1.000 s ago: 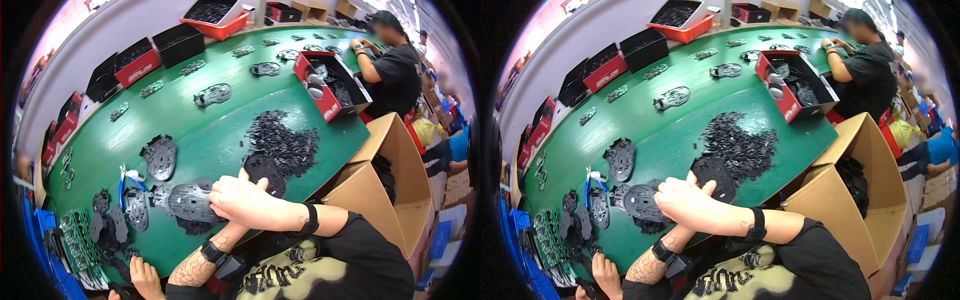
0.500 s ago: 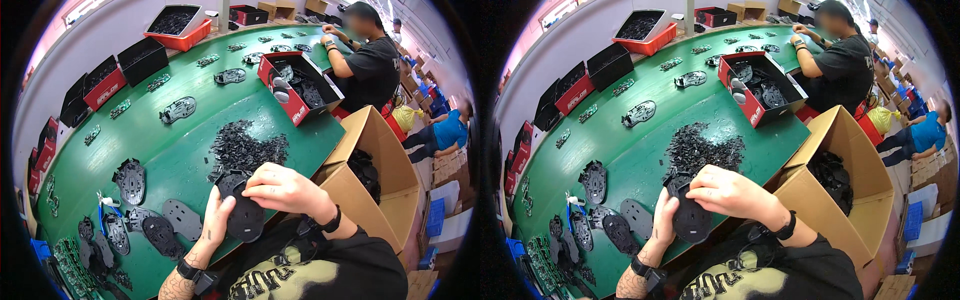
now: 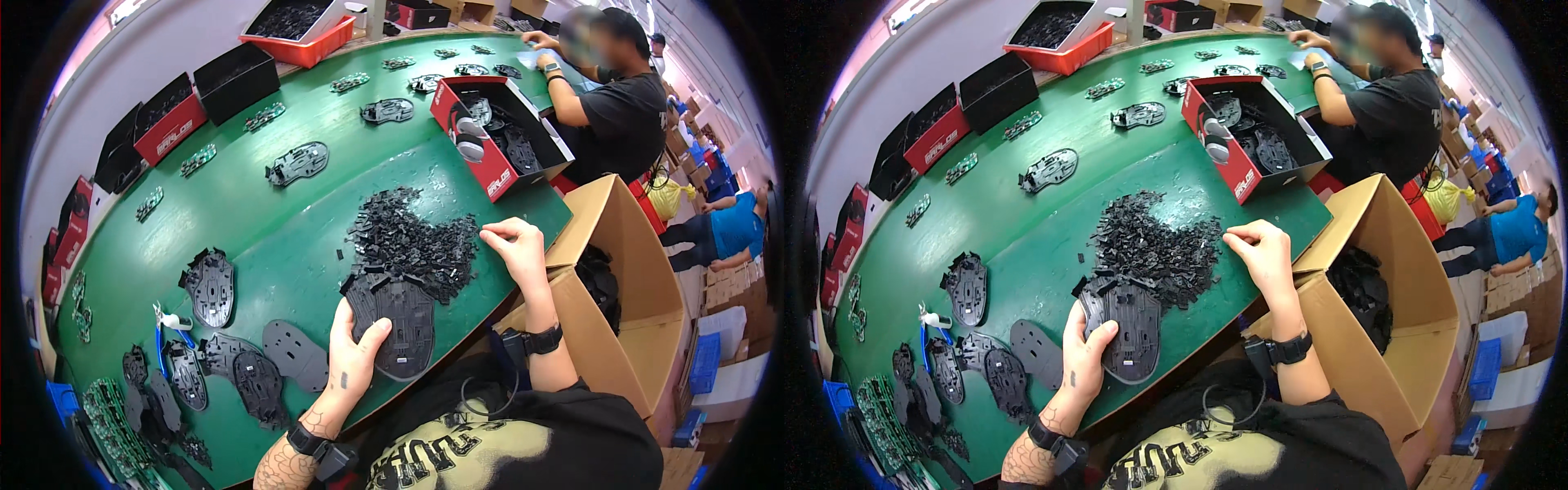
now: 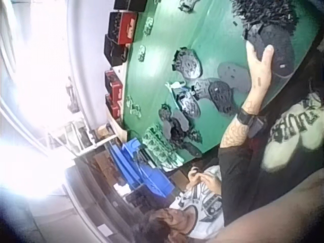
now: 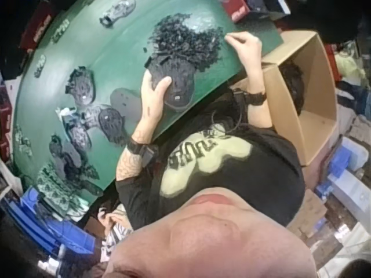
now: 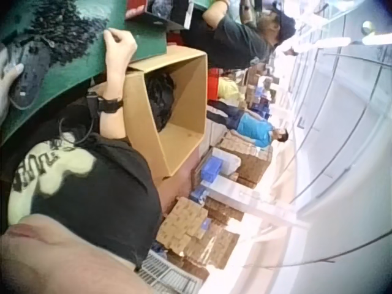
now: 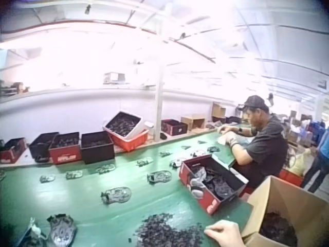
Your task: The person assembles electronic components by hand, inserting small black plastic pieces into gray housing units on a green workbench. They handle the components one at a time, occasionally applying glue from a small tube to the housing before placing the pieces inside. The workspace contains piles of loose parts, circuit boards, and finished units.
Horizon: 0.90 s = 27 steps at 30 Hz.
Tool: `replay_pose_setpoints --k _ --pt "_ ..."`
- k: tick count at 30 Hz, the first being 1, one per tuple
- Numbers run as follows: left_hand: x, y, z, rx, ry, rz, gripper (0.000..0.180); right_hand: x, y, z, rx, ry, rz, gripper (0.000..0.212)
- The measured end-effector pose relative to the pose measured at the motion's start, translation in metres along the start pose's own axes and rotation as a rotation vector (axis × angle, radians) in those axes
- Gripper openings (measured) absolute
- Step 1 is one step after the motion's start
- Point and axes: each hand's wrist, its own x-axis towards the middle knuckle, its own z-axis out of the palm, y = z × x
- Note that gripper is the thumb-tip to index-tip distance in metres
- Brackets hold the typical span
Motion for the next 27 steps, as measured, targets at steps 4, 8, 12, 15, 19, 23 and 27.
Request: replay_pose_setpoints --k 4,8,12,15,19,23,27 --pt "-0.001 0.000 -0.002 -0.019 0.048 0.031 0.050 0.005 -0.007 0.006 -0.038 -0.071 -0.043 0.012" --pt "-0.004 0.002 -0.001 0.003 0.139 0.061 0.047 0.011 -0.024 0.000 -0.089 -0.209 -0.060 0.013" --pt "-0.002 0.003 0.000 0.018 0.183 0.063 0.043 -0.019 -0.064 -0.009 0.435 -0.397 0.107 0.009" --pt "-0.004 0.003 0.000 0.069 0.195 0.072 0.040 -0.060 -0.093 0.007 0.722 -0.695 0.142 0.013" --pt "-0.005 0.002 -0.001 0.150 0.222 0.162 0.040 -0.082 -0.098 0.017 0.609 -0.640 0.161 0.015" --pt "-0.007 0.003 0.001 0.204 0.244 0.230 0.040 -0.079 -0.096 0.025 0.411 -0.547 -0.254 0.017" --pt "-0.005 -0.003 0.000 0.246 0.237 0.330 0.039 -0.078 -0.095 0.028 0.415 -0.585 -0.244 0.018"
